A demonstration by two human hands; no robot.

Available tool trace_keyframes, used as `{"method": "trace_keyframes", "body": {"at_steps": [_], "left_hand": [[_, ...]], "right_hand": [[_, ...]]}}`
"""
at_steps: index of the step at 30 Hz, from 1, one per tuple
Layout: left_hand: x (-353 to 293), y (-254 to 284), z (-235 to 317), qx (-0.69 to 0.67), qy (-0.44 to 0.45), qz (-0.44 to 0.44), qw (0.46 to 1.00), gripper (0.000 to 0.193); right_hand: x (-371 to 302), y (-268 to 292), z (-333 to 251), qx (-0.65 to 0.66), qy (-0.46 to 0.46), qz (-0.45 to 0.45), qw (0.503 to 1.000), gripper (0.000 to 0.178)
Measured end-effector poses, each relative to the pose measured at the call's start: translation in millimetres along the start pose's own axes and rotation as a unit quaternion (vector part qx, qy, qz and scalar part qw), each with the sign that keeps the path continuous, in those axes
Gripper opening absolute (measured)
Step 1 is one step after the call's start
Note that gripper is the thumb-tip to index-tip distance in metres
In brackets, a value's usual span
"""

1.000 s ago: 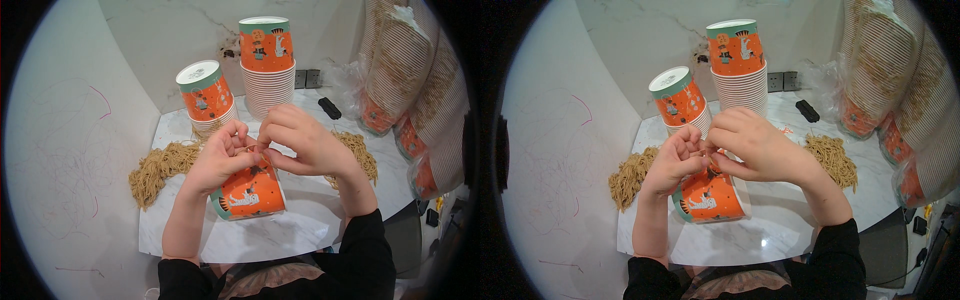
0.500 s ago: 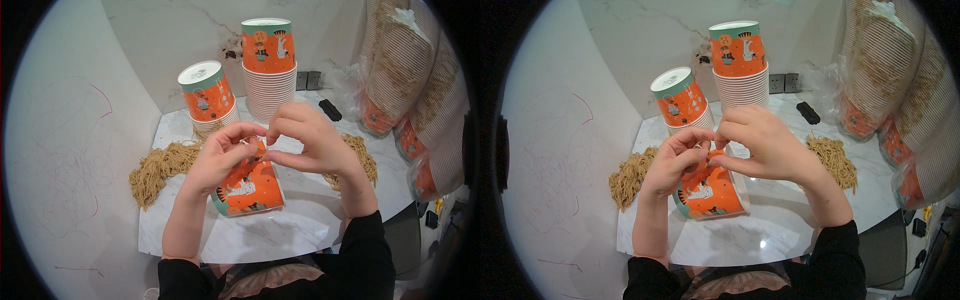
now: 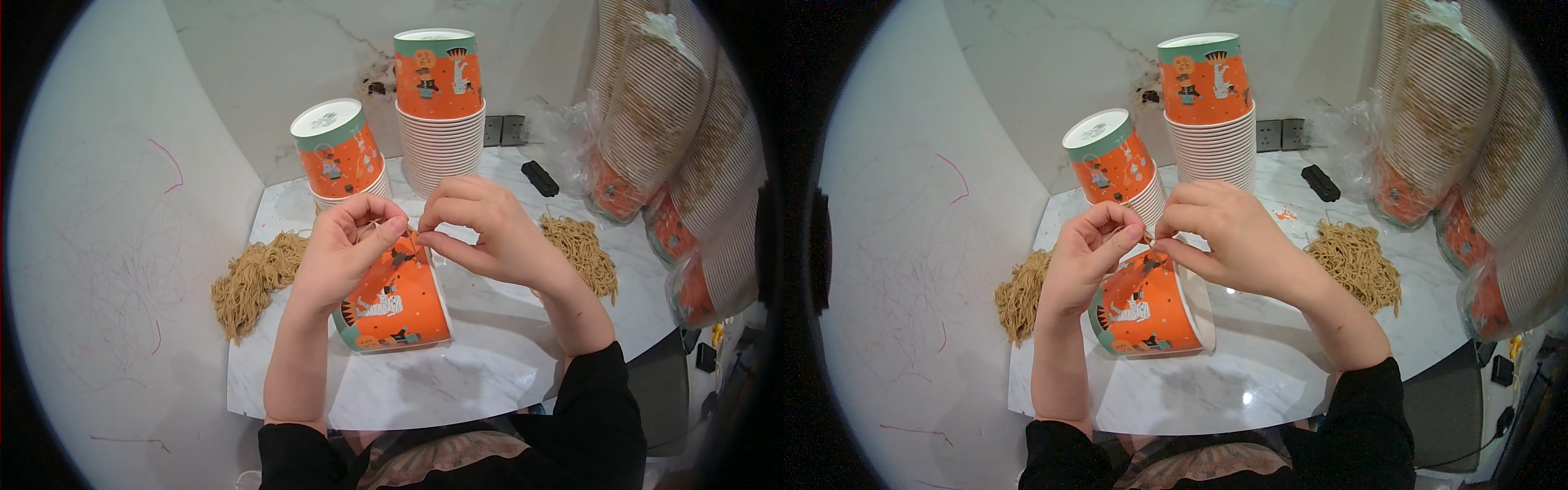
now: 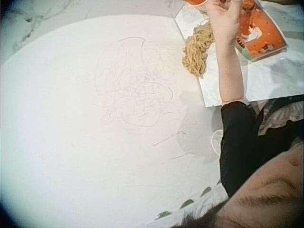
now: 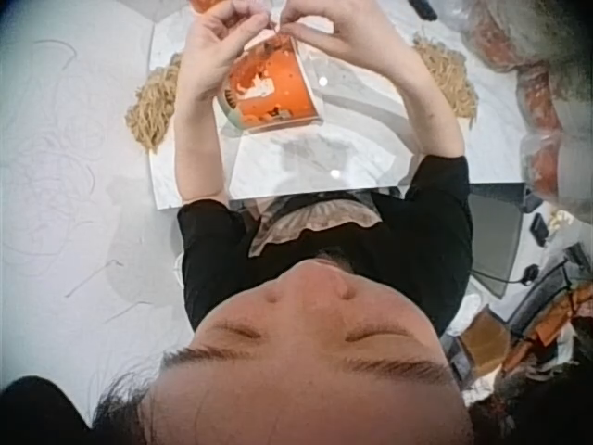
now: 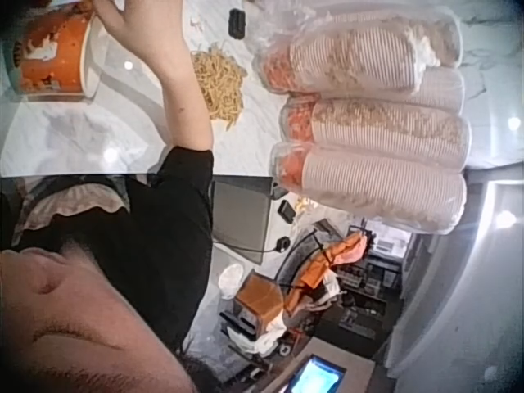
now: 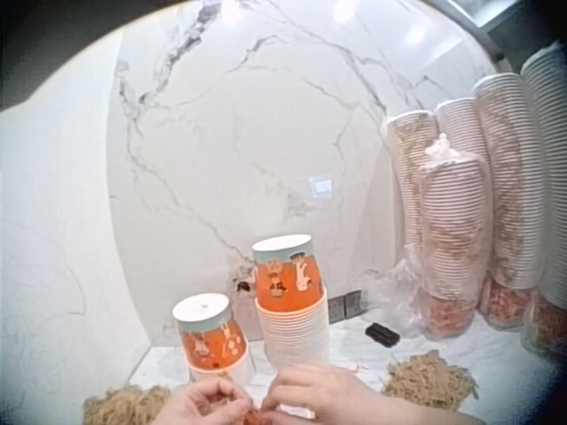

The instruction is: Attaching elastic strings to paper cups to create small decorative buckets.

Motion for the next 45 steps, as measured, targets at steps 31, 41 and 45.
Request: {"method": "trace_keyframes", "body": {"at_steps": [31, 41, 45], "left_hand": [[-14.7, -14.1, 17.9, 0.208, -0.155, 0.086, 0.962, 0.01], [-10.8, -11.7, 16.8, 0.12, -0.15, 0.042, 0.98, 0.011], [-14.9, -15.3, 22.5, 0.121, -0.152, 0.054, 0.98, 0.013]], "right_hand": [[4.2, 4.4, 2.8, 0.208, -0.131, -0.03, 0.969, 0.013], [1.8, -15.5, 12.2, 0.322, -0.176, -0.022, 0.93, 0.012], [2.0, -15.1, 9.2, 0.316, -0.158, -0.015, 0.935, 0.009]]}}
Point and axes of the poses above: each hand's wrist, its own x-axis towards the middle knuckle, its own y-axis out of the back of the hand, z = x × y, the point moved 3 cm from there along x, towards the middle knuckle
